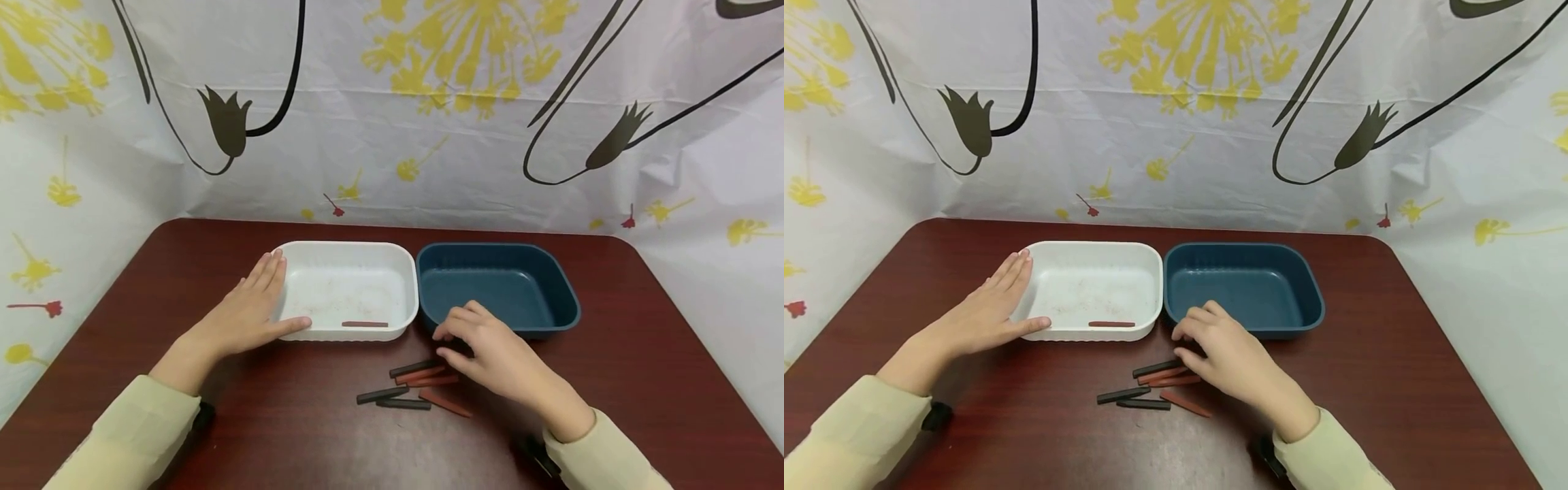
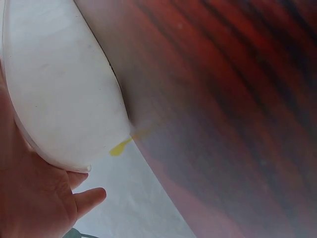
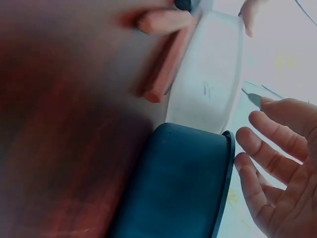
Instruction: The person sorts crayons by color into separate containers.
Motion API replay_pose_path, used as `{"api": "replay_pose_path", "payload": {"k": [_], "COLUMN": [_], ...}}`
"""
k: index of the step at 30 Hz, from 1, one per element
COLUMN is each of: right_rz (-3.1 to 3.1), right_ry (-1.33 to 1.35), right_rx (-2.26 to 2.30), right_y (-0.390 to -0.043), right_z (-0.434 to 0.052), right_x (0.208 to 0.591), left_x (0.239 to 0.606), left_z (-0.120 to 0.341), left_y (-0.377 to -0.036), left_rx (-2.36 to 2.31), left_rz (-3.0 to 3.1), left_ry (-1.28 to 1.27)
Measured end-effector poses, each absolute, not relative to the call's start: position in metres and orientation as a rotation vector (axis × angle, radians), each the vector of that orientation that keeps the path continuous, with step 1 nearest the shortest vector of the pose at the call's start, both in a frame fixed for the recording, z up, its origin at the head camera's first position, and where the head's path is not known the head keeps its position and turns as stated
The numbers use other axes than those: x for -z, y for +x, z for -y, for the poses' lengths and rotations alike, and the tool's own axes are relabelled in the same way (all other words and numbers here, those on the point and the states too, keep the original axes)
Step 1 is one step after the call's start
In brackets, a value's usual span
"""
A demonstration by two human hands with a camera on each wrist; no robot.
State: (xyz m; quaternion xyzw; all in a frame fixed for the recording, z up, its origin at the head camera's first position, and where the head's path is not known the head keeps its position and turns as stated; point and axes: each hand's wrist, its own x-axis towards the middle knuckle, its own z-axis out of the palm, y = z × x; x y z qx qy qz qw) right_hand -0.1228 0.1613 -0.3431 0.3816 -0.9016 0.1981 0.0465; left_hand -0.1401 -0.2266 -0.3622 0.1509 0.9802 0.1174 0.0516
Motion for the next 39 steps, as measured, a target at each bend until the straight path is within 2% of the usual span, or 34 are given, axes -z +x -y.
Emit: {"api": "replay_pose_path", "payload": {"k": [12, 25, 39], "right_rz": [2.874, 3.16, 3.151], "right_ry": [1.279, 1.407, 1.442], "right_rx": [-0.6, -0.615, -0.547], "right_y": [-0.106, -0.111, -0.115], "right_z": [-0.173, -0.167, -0.161], "right_x": [0.353, 0.36, 0.361], "left_x": [0.36, 0.362, 0.362], "left_z": [0.226, 0.226, 0.226], "left_y": [-0.141, -0.143, -0.141], "left_rx": [-0.358, -0.359, -0.393], "left_rz": [-2.973, -2.983, -2.976], "left_ry": [0.457, 0.471, 0.454]}}
